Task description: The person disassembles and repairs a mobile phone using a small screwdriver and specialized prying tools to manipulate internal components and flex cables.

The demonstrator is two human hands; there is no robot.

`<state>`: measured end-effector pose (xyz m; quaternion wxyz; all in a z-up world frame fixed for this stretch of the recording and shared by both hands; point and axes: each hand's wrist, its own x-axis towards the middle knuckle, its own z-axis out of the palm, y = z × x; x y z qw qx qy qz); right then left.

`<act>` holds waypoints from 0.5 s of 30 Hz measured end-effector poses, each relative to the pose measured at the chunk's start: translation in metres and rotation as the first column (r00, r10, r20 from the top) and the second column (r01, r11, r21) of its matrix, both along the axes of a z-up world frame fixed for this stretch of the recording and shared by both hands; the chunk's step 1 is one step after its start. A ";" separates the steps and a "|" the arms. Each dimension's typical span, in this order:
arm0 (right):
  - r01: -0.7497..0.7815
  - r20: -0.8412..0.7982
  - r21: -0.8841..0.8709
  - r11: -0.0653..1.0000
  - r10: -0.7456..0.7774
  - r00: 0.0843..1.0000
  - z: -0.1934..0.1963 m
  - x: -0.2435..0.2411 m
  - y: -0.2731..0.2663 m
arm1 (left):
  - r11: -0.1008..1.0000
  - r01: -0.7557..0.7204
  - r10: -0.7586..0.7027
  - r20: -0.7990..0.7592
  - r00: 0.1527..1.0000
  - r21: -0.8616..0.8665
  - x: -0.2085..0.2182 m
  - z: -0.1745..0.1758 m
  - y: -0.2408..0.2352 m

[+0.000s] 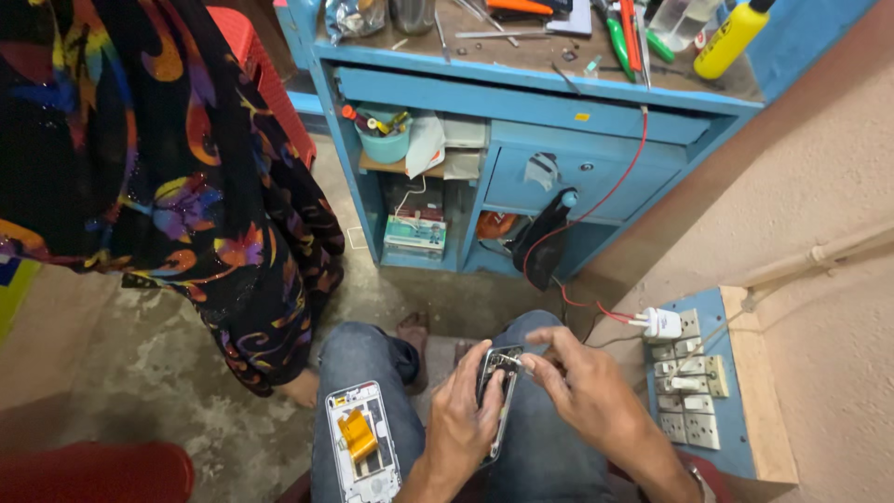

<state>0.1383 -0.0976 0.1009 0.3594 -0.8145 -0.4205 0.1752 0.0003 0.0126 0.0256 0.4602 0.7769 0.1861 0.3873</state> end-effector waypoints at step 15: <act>-0.058 0.084 0.049 0.997 0.053 0.995 0.004 -0.002 0.005 | 1.000 0.007 -0.007 -0.006 1.000 0.001 0.000 0.001 0.002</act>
